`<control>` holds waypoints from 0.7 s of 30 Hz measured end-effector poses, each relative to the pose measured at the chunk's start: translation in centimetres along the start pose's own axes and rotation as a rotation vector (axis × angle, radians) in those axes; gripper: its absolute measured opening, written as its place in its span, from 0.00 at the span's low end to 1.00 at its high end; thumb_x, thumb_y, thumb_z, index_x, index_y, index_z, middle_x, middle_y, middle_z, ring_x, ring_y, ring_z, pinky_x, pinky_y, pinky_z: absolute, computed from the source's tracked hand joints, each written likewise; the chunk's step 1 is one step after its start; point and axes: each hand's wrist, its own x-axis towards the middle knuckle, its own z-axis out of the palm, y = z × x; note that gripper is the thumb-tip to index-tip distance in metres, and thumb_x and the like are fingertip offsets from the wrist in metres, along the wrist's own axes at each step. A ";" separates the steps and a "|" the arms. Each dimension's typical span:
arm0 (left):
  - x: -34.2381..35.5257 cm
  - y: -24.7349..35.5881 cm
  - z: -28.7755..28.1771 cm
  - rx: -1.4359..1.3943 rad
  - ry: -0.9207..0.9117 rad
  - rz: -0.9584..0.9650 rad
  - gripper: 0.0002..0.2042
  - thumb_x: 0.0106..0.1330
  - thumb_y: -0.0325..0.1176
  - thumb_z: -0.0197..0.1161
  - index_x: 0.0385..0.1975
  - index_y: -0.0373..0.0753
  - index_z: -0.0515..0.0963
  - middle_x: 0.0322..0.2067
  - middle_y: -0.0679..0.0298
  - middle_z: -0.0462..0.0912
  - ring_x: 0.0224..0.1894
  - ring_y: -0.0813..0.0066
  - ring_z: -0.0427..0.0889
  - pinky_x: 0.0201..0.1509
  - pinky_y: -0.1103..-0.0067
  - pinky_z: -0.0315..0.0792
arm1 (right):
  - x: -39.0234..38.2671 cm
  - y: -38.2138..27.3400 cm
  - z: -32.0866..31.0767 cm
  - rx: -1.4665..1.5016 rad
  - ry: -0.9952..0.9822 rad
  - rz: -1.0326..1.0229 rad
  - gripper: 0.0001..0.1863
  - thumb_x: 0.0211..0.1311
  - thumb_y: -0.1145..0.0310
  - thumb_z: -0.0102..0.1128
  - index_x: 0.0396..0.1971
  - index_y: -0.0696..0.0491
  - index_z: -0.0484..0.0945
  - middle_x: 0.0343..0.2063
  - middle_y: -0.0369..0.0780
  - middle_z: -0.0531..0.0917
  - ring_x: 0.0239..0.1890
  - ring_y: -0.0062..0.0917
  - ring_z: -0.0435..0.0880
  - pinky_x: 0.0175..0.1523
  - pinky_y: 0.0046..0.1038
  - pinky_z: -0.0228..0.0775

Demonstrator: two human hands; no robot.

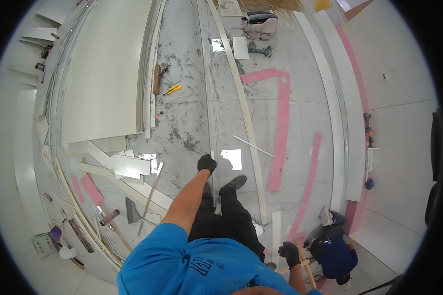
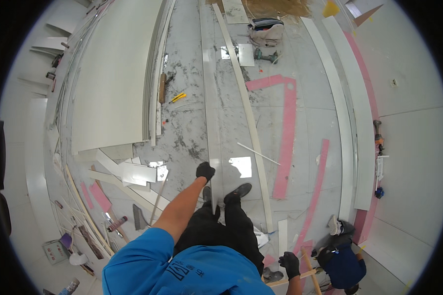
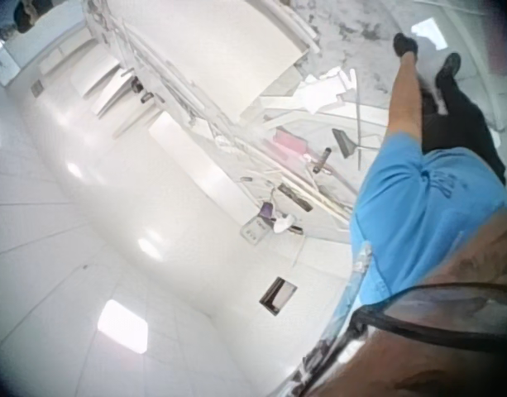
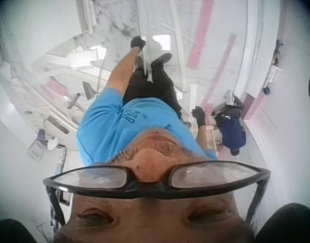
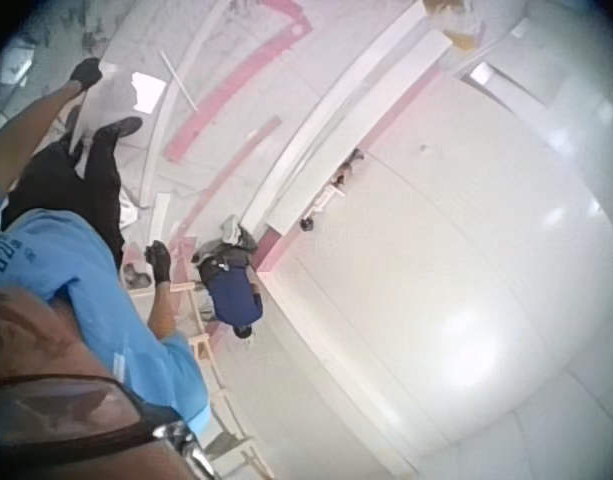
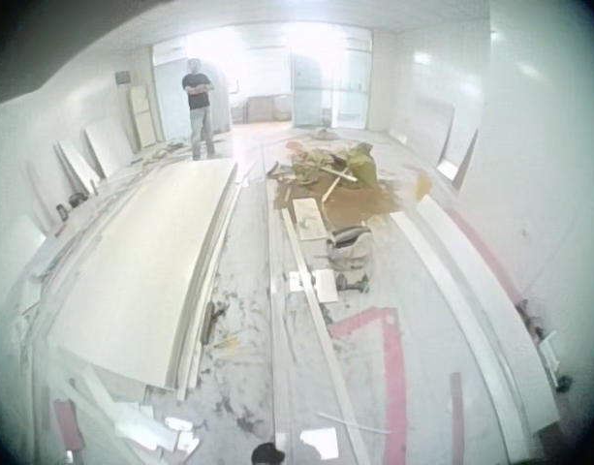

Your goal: The person measures and marks a white wall panel using a tape measure and pen, then cuts the panel with a utility knife. The person also positions the panel against the wall to check fit and alignment.

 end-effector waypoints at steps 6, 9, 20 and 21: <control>-1.0 -1.4 -3.8 -0.030 -0.033 -0.098 0.13 0.50 0.35 0.56 0.31 0.36 0.80 0.37 0.47 0.82 0.43 0.51 0.81 0.50 0.64 0.75 | 1.9 -3.2 -3.3 -0.119 -0.076 0.004 0.13 0.67 0.60 0.51 0.41 0.54 0.73 0.26 0.42 0.81 0.26 0.30 0.83 0.27 0.28 0.75; -1.7 -0.8 -2.2 -0.065 0.001 -0.128 0.14 0.48 0.37 0.58 0.31 0.35 0.80 0.36 0.47 0.82 0.42 0.50 0.80 0.49 0.64 0.74 | 7.4 -0.5 -11.2 -0.302 -0.329 -0.153 0.13 0.67 0.60 0.49 0.41 0.54 0.74 0.25 0.43 0.80 0.26 0.34 0.82 0.26 0.31 0.73; -2.3 -1.0 -0.7 -0.054 0.041 -0.308 0.15 0.51 0.37 0.57 0.37 0.37 0.80 0.39 0.49 0.82 0.45 0.53 0.80 0.51 0.65 0.74 | 13.0 -26.9 -12.2 -0.170 -0.026 -0.068 0.13 0.64 0.61 0.55 0.43 0.52 0.73 0.27 0.43 0.81 0.25 0.30 0.82 0.24 0.25 0.71; -2.4 -0.5 -0.4 -0.068 0.034 -0.321 0.16 0.51 0.37 0.58 0.37 0.37 0.80 0.39 0.50 0.82 0.44 0.53 0.80 0.51 0.65 0.74 | 14.0 -29.2 -11.6 -0.208 -0.064 -0.083 0.12 0.64 0.62 0.55 0.43 0.52 0.73 0.27 0.43 0.81 0.24 0.29 0.82 0.24 0.25 0.71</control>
